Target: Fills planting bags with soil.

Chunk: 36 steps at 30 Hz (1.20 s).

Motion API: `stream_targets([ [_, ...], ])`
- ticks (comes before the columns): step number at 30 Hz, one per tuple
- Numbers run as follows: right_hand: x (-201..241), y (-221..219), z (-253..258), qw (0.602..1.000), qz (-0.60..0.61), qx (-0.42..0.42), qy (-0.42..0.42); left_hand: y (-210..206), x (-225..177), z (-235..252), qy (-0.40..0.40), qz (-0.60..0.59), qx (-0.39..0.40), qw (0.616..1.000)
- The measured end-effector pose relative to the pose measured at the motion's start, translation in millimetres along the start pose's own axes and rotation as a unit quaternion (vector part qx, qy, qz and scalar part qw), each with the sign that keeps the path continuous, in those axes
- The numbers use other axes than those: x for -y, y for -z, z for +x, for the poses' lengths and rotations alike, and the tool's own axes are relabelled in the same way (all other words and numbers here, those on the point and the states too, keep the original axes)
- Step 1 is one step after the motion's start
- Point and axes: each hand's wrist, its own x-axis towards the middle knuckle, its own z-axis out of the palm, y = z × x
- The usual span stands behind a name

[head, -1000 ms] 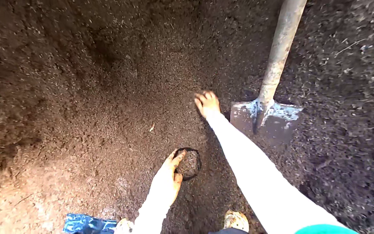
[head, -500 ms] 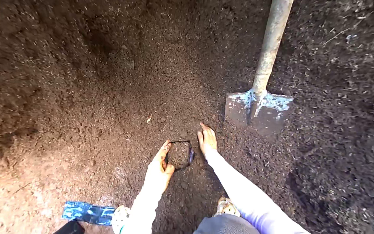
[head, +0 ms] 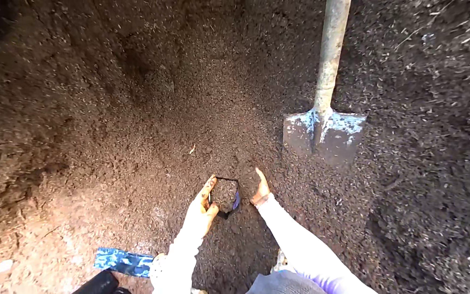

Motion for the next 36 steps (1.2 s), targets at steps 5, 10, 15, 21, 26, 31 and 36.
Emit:
stream_targets([
  [5, 41.8, -42.1, -42.5, 0.98, 0.065, 0.186, 0.026, 0.2, -14.7, -3.9, 0.061, 0.043, 0.024, 0.997],
  [10, 52.8, -73.3, -98.1, 0.956, -0.116, 0.258, 0.079, -8.6, -34.3, 6.7, 0.107, 0.069, 0.037, 0.991],
  [15, 50.2, -79.5, -123.3, 0.788, -0.48, 0.235, 0.307, -7.7, -37.1, 4.4, 0.137, 0.136, 0.017, 0.981],
  [21, 79.0, -72.0, -117.9, 0.524, -0.838, 0.084, 0.125, 1.4, -37.8, -7.9, 0.071, 0.178, -0.027, 0.981],
  [26, 63.7, -74.0, -119.7, 0.486, -0.867, 0.082, 0.068, -4.4, -57.4, -2.2, 0.232, 0.361, 0.039, 0.903],
  [31, 60.8, -86.8, -139.5, 0.392, -0.91, 0.054, 0.123, -1.1, -69.7, -15.9, 0.217, 0.381, 0.051, 0.897],
  [36, 74.9, -103.7, -197.6, 0.427, -0.867, 0.072, 0.247, 21.3, -108.0, -47.5, 0.157, 0.342, -0.043, 0.926],
])
